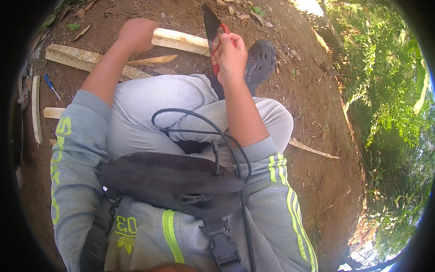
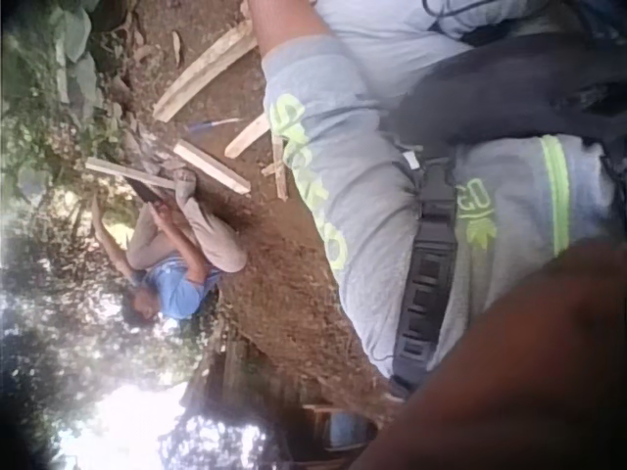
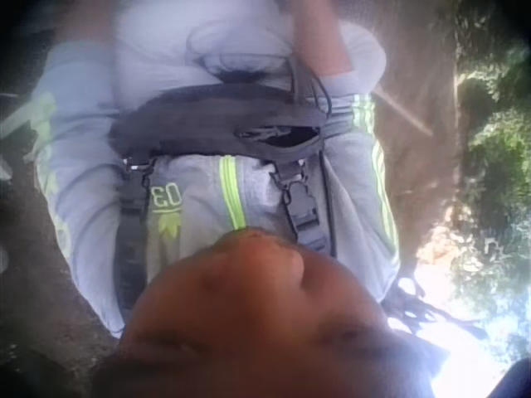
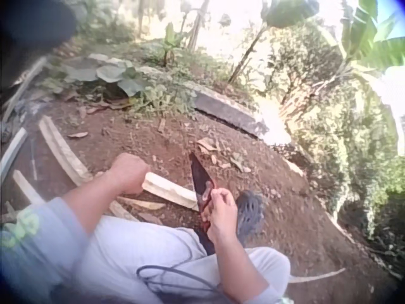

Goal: The person saws a piece of wood with a saw, marks it using a marker, and handles wooden slats on the ground.

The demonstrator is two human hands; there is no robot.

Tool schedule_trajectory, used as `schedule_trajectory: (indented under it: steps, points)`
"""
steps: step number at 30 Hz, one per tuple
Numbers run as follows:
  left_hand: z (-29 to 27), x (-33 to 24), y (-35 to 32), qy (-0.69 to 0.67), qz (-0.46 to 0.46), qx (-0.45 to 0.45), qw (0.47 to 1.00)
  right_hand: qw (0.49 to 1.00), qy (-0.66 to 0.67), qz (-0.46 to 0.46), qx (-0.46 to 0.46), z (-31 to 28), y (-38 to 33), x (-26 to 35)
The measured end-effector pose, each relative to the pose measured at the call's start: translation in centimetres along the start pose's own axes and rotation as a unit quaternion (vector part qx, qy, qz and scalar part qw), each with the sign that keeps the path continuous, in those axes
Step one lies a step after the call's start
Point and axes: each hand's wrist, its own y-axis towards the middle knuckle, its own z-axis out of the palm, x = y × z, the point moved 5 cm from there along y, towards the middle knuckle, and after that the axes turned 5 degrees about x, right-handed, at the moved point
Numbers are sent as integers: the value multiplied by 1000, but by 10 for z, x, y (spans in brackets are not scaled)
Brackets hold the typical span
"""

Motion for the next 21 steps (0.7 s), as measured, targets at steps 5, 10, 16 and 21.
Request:
schedule_trajectory:
  steps: [5,10,16,21]
  points:
    - [7,-2,1,-30,0,-16,999,1000,3,12,27,-43,-81,23]
    - [9,0,4,-22,3,-37,999,1000,12,-20,-5,-2,-2,-3]
    - [6,2,3,-29,-8,-1,1000,999,25,9,19,-33,-72,25]
    - [8,-5,2,-26,7,-50,998,999,-30,-12,14,-4,-25,-2]
